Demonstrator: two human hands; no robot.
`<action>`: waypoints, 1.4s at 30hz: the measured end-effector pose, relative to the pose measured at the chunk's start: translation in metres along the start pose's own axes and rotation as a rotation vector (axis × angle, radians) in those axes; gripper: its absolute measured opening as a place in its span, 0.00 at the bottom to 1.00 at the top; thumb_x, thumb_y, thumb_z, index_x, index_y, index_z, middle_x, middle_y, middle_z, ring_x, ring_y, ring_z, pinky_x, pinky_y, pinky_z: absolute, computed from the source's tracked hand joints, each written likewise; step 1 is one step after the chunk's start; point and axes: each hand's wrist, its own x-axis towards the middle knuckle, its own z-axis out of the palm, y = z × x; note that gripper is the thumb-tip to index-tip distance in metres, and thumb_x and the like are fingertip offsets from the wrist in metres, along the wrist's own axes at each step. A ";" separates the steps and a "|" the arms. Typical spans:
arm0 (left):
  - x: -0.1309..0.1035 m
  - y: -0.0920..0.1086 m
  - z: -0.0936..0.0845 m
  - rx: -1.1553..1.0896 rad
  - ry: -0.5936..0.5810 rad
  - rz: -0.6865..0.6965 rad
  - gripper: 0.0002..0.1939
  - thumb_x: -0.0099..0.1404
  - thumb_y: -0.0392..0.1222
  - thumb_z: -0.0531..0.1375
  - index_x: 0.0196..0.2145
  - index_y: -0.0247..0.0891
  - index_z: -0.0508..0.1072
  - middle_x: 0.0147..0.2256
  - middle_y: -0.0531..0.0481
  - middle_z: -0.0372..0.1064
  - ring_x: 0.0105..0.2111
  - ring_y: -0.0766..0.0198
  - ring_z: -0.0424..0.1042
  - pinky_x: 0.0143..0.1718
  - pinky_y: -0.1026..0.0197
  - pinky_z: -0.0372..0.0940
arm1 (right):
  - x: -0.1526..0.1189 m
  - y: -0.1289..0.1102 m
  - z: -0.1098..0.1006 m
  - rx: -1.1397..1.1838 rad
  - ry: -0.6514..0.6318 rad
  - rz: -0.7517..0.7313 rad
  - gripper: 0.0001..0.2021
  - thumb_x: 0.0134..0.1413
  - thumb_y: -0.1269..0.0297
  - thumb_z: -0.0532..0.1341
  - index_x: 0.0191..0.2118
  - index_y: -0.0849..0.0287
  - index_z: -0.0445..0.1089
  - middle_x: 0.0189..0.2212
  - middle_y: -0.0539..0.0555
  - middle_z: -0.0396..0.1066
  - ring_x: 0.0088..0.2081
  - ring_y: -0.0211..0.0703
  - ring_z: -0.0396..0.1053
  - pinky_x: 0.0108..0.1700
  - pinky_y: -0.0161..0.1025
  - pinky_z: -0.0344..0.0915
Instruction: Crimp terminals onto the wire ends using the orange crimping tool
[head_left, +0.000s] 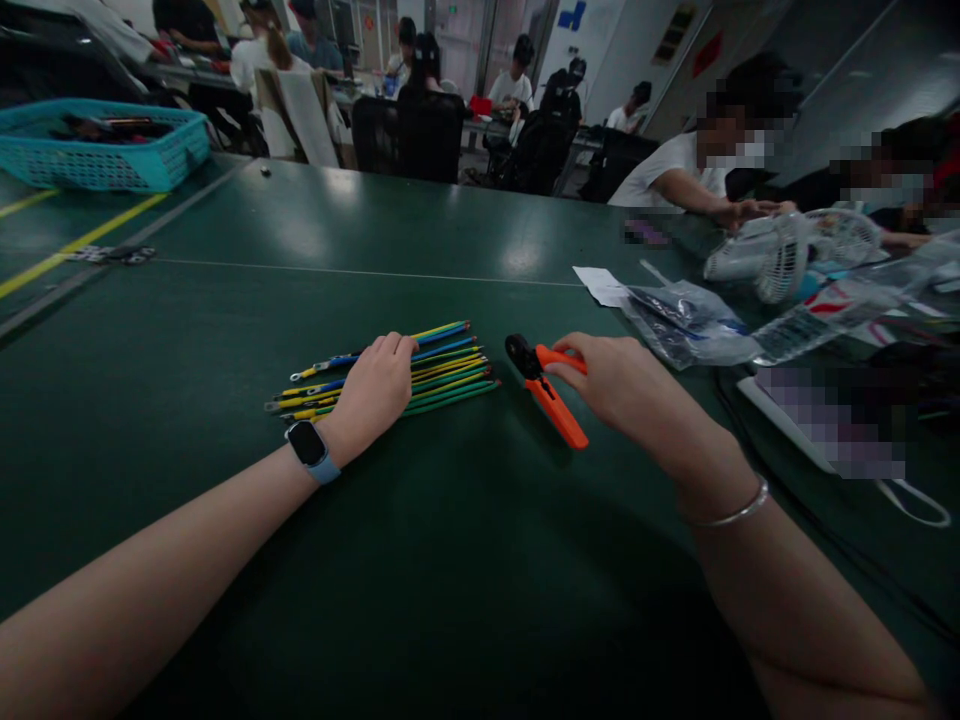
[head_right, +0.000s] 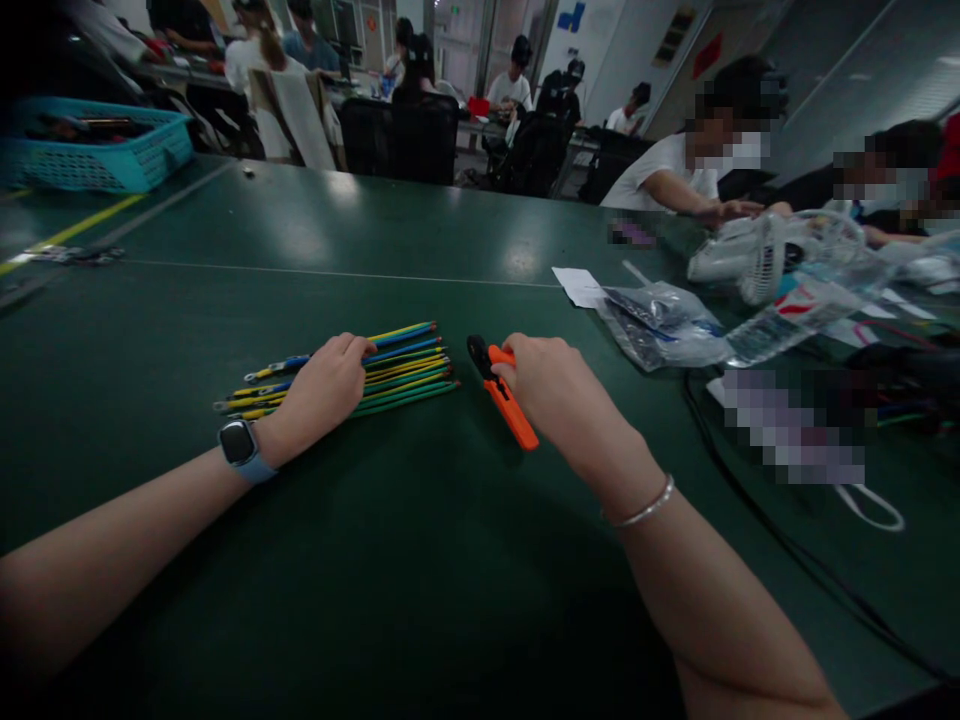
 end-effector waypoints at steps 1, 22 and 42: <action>0.000 0.001 -0.001 0.010 -0.009 -0.014 0.17 0.71 0.29 0.46 0.50 0.29 0.70 0.45 0.37 0.69 0.44 0.54 0.69 0.48 0.50 0.70 | 0.000 0.000 0.001 -0.005 0.000 0.003 0.14 0.65 0.61 0.56 0.46 0.63 0.75 0.36 0.60 0.78 0.33 0.47 0.73 0.31 0.41 0.58; -0.002 0.008 -0.007 0.125 -0.038 -0.050 0.22 0.75 0.40 0.45 0.44 0.28 0.77 0.46 0.34 0.72 0.45 0.50 0.71 0.48 0.47 0.68 | -0.009 -0.015 0.003 -0.061 0.029 -0.008 0.16 0.66 0.60 0.55 0.48 0.63 0.75 0.38 0.62 0.78 0.36 0.49 0.74 0.34 0.42 0.61; -0.001 0.012 -0.005 0.139 -0.011 -0.034 0.22 0.73 0.41 0.46 0.42 0.32 0.79 0.45 0.38 0.73 0.43 0.51 0.72 0.50 0.46 0.66 | -0.006 -0.006 0.010 -0.119 0.144 -0.034 0.15 0.65 0.61 0.56 0.46 0.62 0.77 0.39 0.63 0.78 0.39 0.52 0.74 0.41 0.46 0.65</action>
